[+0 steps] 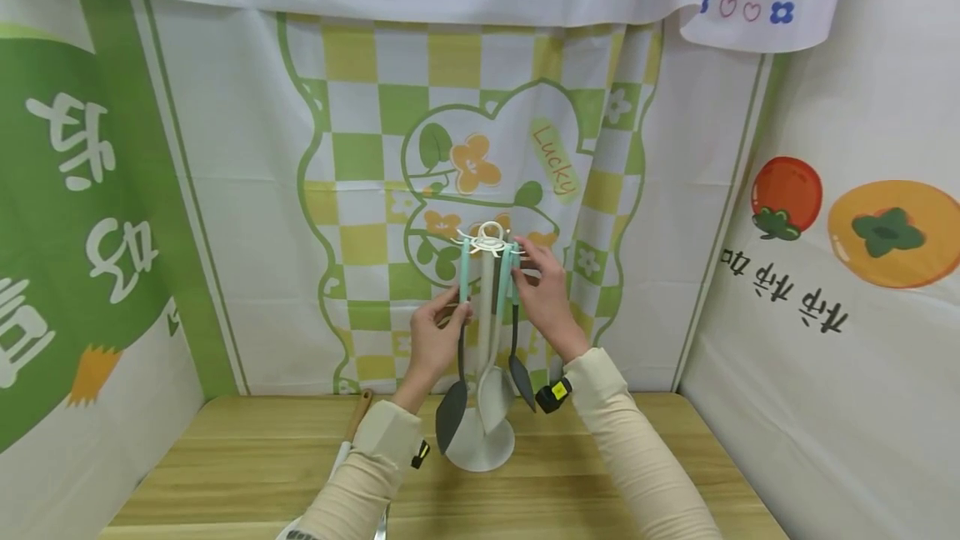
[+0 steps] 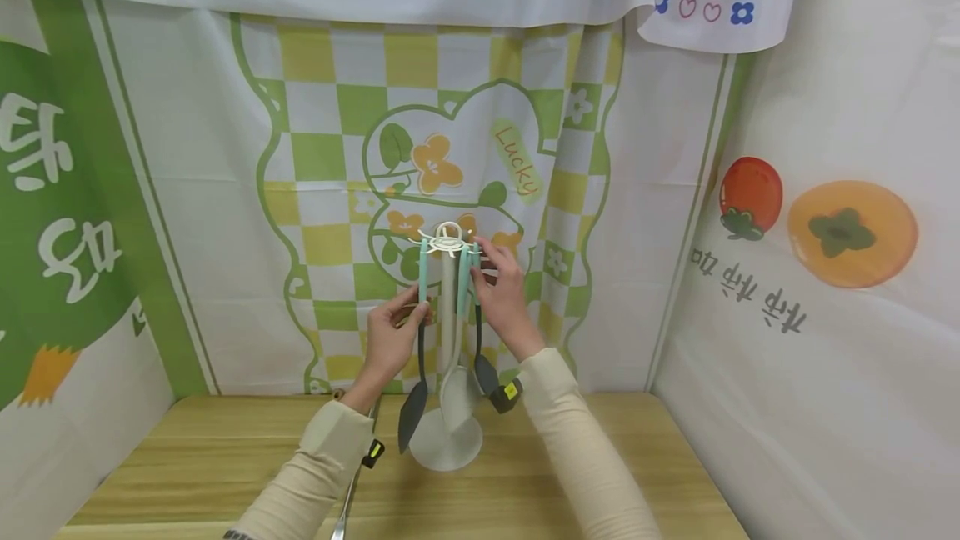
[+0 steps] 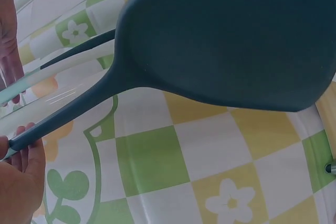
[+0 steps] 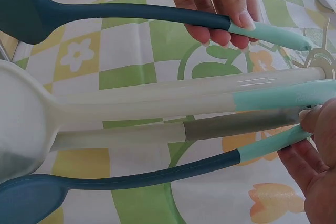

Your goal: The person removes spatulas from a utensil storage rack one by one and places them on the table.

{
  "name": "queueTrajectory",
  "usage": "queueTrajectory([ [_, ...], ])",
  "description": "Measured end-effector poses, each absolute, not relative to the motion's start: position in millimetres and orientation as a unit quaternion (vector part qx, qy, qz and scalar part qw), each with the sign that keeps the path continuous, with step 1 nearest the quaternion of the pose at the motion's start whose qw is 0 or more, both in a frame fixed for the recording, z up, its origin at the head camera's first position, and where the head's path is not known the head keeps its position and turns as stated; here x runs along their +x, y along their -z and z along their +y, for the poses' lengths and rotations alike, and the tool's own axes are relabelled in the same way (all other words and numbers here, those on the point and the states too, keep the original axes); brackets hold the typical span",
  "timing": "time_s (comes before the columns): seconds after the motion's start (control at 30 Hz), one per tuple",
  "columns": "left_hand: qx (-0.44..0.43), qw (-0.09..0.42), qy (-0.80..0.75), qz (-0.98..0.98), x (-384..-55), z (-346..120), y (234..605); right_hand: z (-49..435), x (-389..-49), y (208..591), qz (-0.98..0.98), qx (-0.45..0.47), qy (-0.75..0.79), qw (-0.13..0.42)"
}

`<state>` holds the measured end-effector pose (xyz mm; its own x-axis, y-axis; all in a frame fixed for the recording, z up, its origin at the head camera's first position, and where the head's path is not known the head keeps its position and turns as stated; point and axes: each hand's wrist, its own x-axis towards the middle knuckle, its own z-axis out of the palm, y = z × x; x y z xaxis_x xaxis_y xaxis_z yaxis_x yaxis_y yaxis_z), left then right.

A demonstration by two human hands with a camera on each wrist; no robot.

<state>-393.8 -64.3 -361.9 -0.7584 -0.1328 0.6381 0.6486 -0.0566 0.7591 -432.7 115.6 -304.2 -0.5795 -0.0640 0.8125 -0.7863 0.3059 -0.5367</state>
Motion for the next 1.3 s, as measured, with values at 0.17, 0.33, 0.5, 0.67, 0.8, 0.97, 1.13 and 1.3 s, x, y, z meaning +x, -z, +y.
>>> queueTrajectory([
  [0.17,-0.206,0.282,0.701,-0.622,-391.7,-65.9,360.0,116.2,-432.8,302.9,-0.727,0.298,-0.511,0.348],
  [0.33,-0.2,0.286,0.696,-0.628,-389.8,-68.6,357.3,115.4,-431.8,300.8,-0.733,0.296,-0.506,0.345],
  [0.5,-0.194,0.287,0.688,-0.638,-389.9,-70.8,358.0,114.7,-431.4,301.5,-0.735,0.29,-0.501,0.353],
  [0.67,-0.192,0.295,0.685,-0.638,-390.2,-72.8,358.5,111.8,-421.0,299.5,-0.732,0.291,-0.504,0.355],
  [0.8,-0.189,0.297,0.685,-0.637,-390.4,-75.1,358.0,109.3,-400.3,290.3,-0.735,0.296,-0.5,0.35],
  [0.97,-0.181,0.302,0.685,-0.638,-389.9,-78.1,356.6,109.2,-386.3,283.2,-0.736,0.303,-0.495,0.347],
  [1.13,-0.186,0.312,0.69,-0.626,-387.5,-81.7,352.4,109.8,-386.9,282.3,-0.734,0.309,-0.496,0.347],
  [1.3,-0.197,0.31,0.694,-0.619,-385.2,-83.7,349.0,110.4,-394.2,284.4,-0.733,0.304,-0.496,0.352],
])
